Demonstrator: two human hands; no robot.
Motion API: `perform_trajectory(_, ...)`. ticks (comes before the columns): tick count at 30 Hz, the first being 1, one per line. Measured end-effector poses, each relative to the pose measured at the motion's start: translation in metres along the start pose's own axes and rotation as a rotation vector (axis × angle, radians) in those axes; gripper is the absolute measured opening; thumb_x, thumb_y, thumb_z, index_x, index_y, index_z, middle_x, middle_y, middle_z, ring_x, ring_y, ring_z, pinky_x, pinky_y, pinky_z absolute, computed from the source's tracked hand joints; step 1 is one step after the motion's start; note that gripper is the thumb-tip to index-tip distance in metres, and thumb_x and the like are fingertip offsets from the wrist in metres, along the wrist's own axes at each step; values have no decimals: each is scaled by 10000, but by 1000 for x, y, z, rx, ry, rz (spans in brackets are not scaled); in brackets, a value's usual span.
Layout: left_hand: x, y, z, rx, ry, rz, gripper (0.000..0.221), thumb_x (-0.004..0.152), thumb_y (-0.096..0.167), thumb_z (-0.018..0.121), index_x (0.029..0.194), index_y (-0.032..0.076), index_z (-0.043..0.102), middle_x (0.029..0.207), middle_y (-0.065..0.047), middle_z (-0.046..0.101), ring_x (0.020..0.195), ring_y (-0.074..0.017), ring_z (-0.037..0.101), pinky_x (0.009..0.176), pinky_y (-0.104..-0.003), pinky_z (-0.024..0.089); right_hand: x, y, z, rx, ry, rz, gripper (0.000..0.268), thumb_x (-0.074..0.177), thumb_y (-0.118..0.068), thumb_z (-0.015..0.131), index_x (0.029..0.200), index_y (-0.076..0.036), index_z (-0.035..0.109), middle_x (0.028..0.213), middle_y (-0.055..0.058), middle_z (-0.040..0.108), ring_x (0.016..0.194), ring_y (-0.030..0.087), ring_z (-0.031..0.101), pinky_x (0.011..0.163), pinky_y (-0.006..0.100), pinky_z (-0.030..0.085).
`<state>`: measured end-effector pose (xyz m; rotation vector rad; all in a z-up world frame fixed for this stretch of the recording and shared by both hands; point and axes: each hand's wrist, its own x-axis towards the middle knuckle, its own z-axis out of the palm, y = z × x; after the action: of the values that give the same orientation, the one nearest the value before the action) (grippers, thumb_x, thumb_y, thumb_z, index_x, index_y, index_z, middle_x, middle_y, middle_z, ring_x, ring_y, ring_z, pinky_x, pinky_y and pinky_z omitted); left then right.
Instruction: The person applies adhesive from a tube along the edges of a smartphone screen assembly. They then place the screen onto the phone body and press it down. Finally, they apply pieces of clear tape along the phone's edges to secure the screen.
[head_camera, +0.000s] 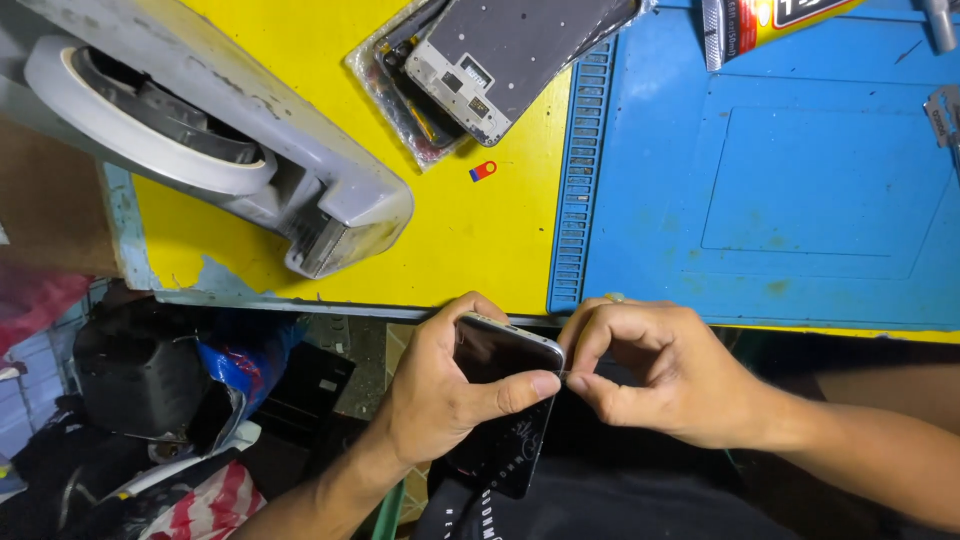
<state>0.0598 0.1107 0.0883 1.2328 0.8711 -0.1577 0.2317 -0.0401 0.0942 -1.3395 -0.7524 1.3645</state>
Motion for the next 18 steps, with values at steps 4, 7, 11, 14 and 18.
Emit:
perform_trajectory(4,0,1,1,79,14,9,402,664,344,901,864,141,617,714,55,650,660,-84,594,652,-266,519,1,-2,-2,13,-10,-10,87,874,-95,745,827,-114,674,891,55,741,821,167,691,792,303,577)
perform_trajectory(7,-1,3,0,29,-24,38,414,667,310,880,920,119,614,773,16,701,727,-111,663,721,-279,566,-1,-2,-2,51,-9,11,71,879,-72,731,836,-104,685,903,63,746,830,169,694,793,305,576)
perform_trajectory(11,0,0,2,82,11,40,380,668,340,869,860,129,618,726,41,618,671,-97,570,648,-274,503,-2,-1,-2,92,-17,3,69,895,-65,726,845,-90,685,910,80,735,840,178,693,785,296,575)
perform_trajectory(14,1,-5,4,34,20,46,393,675,372,873,809,143,584,660,64,560,613,-89,507,586,-282,450,-3,-1,-1,68,-22,-7,58,890,-83,731,845,-90,695,919,82,749,846,177,696,795,298,575)
perform_trajectory(18,3,-13,3,-24,-38,103,370,707,330,853,861,122,590,695,57,527,646,-90,477,596,-270,424,-4,0,-4,158,-45,14,40,903,-78,738,878,-71,707,935,102,745,858,189,700,799,302,581)
